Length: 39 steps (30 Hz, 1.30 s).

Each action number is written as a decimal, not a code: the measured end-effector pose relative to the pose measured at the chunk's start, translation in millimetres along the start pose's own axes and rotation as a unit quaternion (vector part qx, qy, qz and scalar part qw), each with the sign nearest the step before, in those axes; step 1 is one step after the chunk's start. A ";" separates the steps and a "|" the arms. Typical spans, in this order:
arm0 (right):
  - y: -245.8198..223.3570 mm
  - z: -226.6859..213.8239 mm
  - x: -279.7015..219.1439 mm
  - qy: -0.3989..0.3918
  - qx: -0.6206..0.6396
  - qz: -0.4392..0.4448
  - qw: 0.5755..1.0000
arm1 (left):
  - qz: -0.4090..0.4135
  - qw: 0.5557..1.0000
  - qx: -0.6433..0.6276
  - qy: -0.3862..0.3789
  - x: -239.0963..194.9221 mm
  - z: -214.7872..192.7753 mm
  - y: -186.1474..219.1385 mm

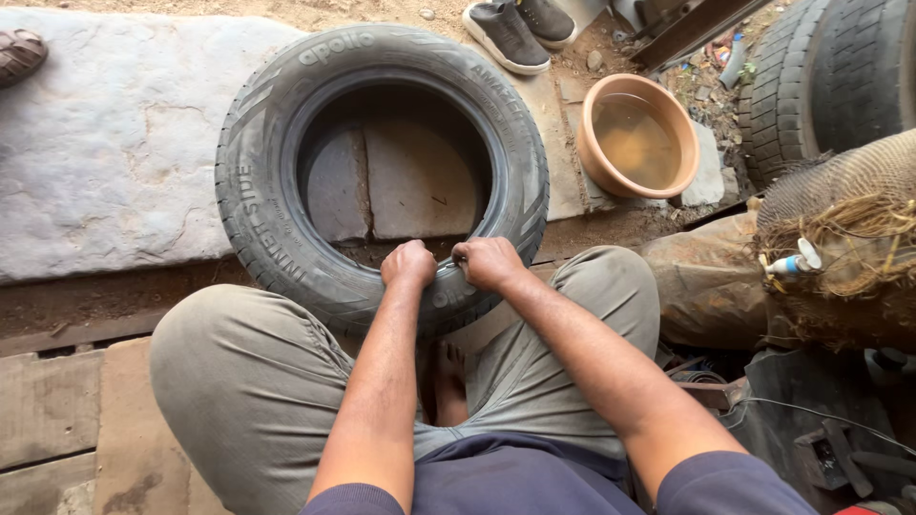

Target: The person sits on the ground and uses a metal tool to pry and scrape the inner bead of a car tire. The tire is positioned upright against a concrete block for stability. The person repeatedly works the tool along the inner circumference of the tire.

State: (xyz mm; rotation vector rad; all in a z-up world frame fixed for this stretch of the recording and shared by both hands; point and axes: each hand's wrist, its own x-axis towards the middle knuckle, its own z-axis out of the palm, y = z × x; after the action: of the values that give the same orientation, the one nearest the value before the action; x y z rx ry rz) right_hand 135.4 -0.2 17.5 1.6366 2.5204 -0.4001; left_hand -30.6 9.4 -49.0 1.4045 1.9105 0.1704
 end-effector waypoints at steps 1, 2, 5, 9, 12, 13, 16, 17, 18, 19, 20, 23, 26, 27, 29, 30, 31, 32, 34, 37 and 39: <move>-1.5 0.2 1.2 -0.004 -0.005 0.013 1.000 | -0.007 1.000 -0.006 0.002 -0.1 -2.0 0.9; -0.1 -1.8 1.3 -0.003 0.002 0.018 1.000 | -0.001 1.000 -0.010 0.007 -0.7 -3.5 3.0; 3.8 -6.1 1.3 -0.009 0.017 0.029 0.999 | 0.005 1.000 -0.009 0.012 -5.4 -6.3 1.7; 18.9 -9.4 0.6 -0.005 0.006 0.064 0.998 | 0.019 0.998 0.050 0.026 -1.6 -4.1 0.0; 21.2 -16.8 4.7 -0.027 0.030 0.134 0.990 | -0.012 0.995 0.095 0.000 1.5 -8.6 -1.2; 20.9 -21.5 4.9 -0.016 0.053 0.146 0.988 | -0.014 0.996 0.088 -0.001 1.7 -11.7 -1.6; 14.8 -32.9 -0.3 0.042 0.133 0.134 0.981 | -0.013 0.998 0.068 -0.012 -3.1 -17.2 -1.0; 11.7 -36.9 0.2 0.065 0.161 0.119 0.978 | -0.012 0.998 0.062 -0.017 -4.5 -20.1 -0.9; 10.7 -41.8 1.0 0.033 0.207 0.166 0.964 | -0.011 0.998 0.056 -0.022 -6.1 -22.6 -0.6; 9.8 -44.0 2.1 -0.001 0.255 0.211 0.944 | -0.013 0.998 0.054 -0.027 -7.8 -24.1 -1.0; 9.6 -44.0 3.9 -0.035 0.300 0.255 0.919 | -0.015 0.998 0.052 -0.032 -8.7 -24.7 0.9; 19.2 -40.3 11.5 -0.019 0.334 0.230 0.914 | -0.018 0.998 0.056 -0.031 -8.8 -27.9 1.3; 32.2 -36.8 13.4 0.022 0.334 0.184 0.924 | -0.017 0.998 0.062 -0.029 -8.8 -29.2 1.4; 34.4 -35.6 12.3 0.032 0.290 0.182 0.939 | -0.017 0.997 0.063 -0.030 -9.9 -28.2 2.1; 34.5 -33.6 11.6 0.051 0.200 0.174 0.963 | -0.013 0.997 0.066 -0.039 -10.1 -27.6 3.6; 35.0 -34.5 9.3 0.057 0.177 0.183 0.966 | -0.012 0.997 0.069 -0.042 -9.6 -27.7 3.1; 32.6 -34.8 9.5 0.062 0.156 0.186 0.968 | -0.015 0.997 0.067 -0.043 -8.5 -28.2 1.3; 30.0 -35.4 9.2 0.067 0.135 0.189 0.970 | -0.018 0.997 0.065 -0.044 -7.6 -26.4 3.4; 26.9 -40.1 7.5 0.092 0.117 0.196 0.969 | -0.024 0.997 0.063 -0.038 -6.2 -23.6 1.0; 23.9 -44.6 8.7 0.129 0.150 0.198 0.960 | -0.017 0.998 0.061 -0.028 -3.8 -20.1 1.7; 28.5 -45.3 8.9 0.120 0.265 0.212 0.933 | -0.013 0.998 0.056 -0.028 -2.5 -20.4 1.0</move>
State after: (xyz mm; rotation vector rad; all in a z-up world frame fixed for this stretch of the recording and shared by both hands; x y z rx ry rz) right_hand 160.0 31.1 54.3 2.4944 2.2227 -0.9375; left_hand -42.4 14.0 -32.7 1.4428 1.9166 0.0126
